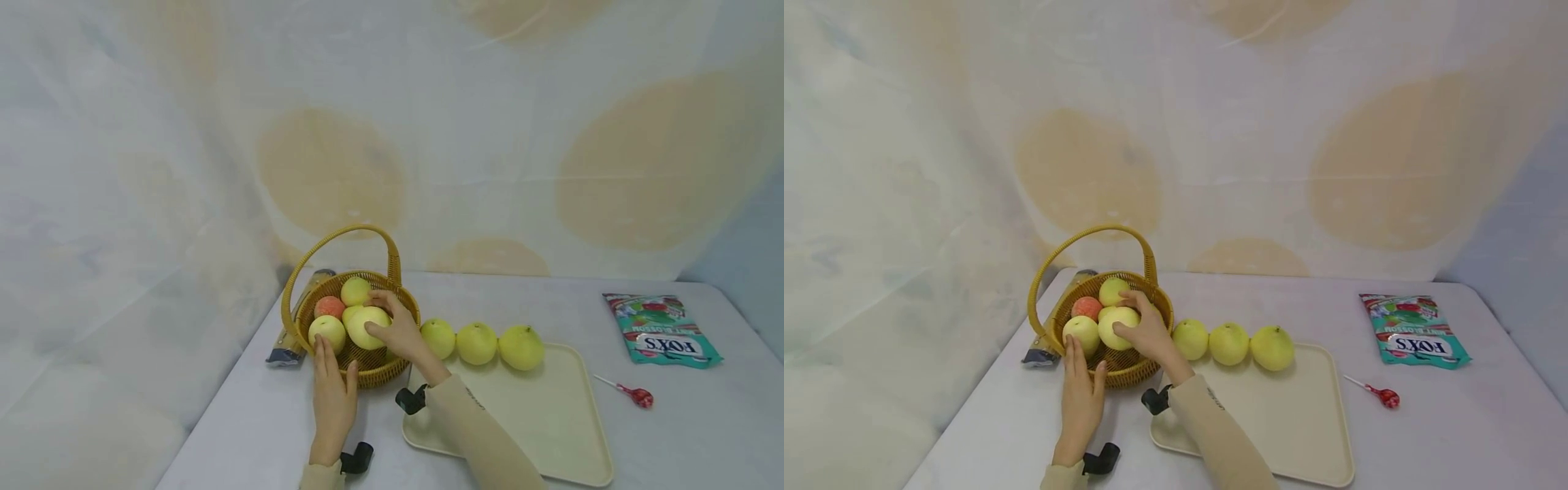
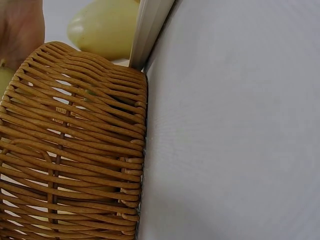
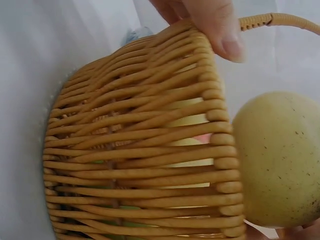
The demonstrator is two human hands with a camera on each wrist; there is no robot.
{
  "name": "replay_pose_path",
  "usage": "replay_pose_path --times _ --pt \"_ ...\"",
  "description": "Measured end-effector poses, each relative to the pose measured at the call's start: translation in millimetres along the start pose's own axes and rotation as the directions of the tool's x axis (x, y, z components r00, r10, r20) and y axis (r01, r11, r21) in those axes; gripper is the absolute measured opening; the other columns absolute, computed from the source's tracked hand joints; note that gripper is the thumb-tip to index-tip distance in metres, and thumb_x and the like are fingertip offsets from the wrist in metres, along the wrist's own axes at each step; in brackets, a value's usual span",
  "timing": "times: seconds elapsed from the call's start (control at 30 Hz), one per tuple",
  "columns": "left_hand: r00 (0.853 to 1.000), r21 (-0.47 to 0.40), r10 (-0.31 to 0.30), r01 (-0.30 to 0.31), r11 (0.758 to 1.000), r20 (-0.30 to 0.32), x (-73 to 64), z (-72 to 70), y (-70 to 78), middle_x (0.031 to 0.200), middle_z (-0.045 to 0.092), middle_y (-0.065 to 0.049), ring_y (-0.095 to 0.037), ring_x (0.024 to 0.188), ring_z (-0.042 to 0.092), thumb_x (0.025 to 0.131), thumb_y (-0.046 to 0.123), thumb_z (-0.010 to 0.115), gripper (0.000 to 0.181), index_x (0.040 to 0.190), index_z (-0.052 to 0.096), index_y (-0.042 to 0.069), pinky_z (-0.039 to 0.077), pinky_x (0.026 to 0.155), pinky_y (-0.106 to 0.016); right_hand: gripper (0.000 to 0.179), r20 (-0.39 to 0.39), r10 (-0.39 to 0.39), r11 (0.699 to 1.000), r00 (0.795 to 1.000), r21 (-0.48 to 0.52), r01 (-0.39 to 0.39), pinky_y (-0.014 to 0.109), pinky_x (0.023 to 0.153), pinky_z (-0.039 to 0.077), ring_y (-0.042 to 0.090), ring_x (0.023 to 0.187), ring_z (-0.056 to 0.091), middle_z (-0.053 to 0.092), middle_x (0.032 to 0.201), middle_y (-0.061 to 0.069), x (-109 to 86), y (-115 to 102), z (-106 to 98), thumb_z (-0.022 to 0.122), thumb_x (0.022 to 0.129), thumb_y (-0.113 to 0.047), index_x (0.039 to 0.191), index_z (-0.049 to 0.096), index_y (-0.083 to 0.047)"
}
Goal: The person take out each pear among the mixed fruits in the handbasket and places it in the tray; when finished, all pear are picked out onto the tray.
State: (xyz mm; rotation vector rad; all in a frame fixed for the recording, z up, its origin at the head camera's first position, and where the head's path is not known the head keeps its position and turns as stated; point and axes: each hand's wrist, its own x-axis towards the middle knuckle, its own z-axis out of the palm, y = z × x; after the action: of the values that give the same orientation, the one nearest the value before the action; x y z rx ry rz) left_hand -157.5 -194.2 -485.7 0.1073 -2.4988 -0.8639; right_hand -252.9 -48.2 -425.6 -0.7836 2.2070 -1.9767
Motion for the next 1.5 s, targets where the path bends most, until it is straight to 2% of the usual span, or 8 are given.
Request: replay_pose_path --times 0.2,0.43,0.53,0.7,0.93,1.27,1.5 --pt "1.0 -0.005 -0.008 0.008 1.0 0.008 1.3 1.3 1.3 0.163 0.006 -0.018 -0.04 0.148 0.014 0.1 0.025 0.052 0.074 0.154 0.009 -0.002 0.025 0.115 -0.057 0.056 -0.052 -0.017 1.0 0.999 0.006 0.017 0.049 0.113 0.033 0.026 0.13 0.05 0.058 0.134 0.014 -3.1 -9 -6 0.063 0.088 -0.009 0.141 0.044 -0.01" --pt "1.0 0.007 0.013 -0.013 1.0 -0.005 0.9 2.5 -0.5 0.163 0.007 -0.02 -0.041 0.148 0.015 0.101 0.024 0.052 0.074 0.154 0.009 -0.002 0.026 0.114 -0.058 0.056 -0.065 -0.036 0.998 0.997 0.047 0.039 0.048 0.111 0.035 0.033 0.129 0.049 0.057 0.133 0.023 -9.5 -30 -16 0.061 0.088 0.0 0.14 0.042 -0.001" --pt "1.0 0.008 0.023 -0.023 1.0 -0.017 1.0 3.3 -0.2 0.162 0.009 -0.022 -0.042 0.147 0.017 0.1 0.022 0.054 0.074 0.154 0.01 -0.003 0.027 0.113 -0.059 0.057 -0.066 -0.023 0.998 0.998 0.055 0.026 0.044 0.109 0.037 0.031 0.13 0.048 0.056 0.136 0.021 -8.7 -26 -20 0.061 0.089 -0.001 0.142 0.041 -0.005" --pt "0.999 0.003 0.031 -0.031 1.0 -0.024 0.3 3.3 1.5 0.162 0.01 -0.023 -0.043 0.147 0.018 0.1 0.022 0.054 0.074 0.154 0.011 -0.004 0.027 0.113 -0.059 0.058 -0.104 -0.047 0.998 0.993 0.04 0.052 0.039 0.104 0.043 0.025 0.128 0.051 0.059 0.133 0.014 -10.1 -21 -27 0.062 0.088 -0.002 0.142 0.041 -0.007" --pt "1.0 -0.009 0.025 -0.025 1.0 -0.017 -0.1 3.3 1.0 0.162 0.008 -0.021 -0.042 0.147 0.016 0.1 0.023 0.053 0.074 0.154 0.009 -0.003 0.027 0.113 -0.059 0.059 -0.136 -0.081 0.996 0.987 0.028 0.086 0.048 0.108 0.041 0.03 0.131 0.049 0.057 0.135 0.017 -18.4 -20 -44 0.061 0.089 -0.002 0.143 0.038 -0.005" --pt "1.0 0.002 0.009 -0.009 1.0 -0.023 -0.7 2.6 -2.8 0.162 0.008 -0.021 -0.042 0.147 0.016 0.1 0.021 0.053 0.074 0.154 0.009 -0.003 0.027 0.113 -0.059 0.059 -0.216 -0.054 0.998 0.975 0.017 0.059 0.042 0.1 0.047 0.031 0.129 0.05 0.057 0.136 0.016 -29.9 -20 -69 0.061 0.087 0.001 0.142 0.041 -0.011" --pt "1.0 -0.003 0.003 -0.003 1.0 -0.016 -0.7 2.4 -2.6 0.162 0.008 -0.021 -0.042 0.147 0.016 0.1 0.021 0.053 0.073 0.154 0.01 -0.004 0.026 0.114 -0.059 0.059 -0.241 -0.063 0.997 0.968 0.02 0.07 0.041 0.1 0.045 0.032 0.128 0.049 0.056 0.137 0.017 -40.0 -19 -83 0.06 0.089 0.001 0.143 0.039 -0.009"
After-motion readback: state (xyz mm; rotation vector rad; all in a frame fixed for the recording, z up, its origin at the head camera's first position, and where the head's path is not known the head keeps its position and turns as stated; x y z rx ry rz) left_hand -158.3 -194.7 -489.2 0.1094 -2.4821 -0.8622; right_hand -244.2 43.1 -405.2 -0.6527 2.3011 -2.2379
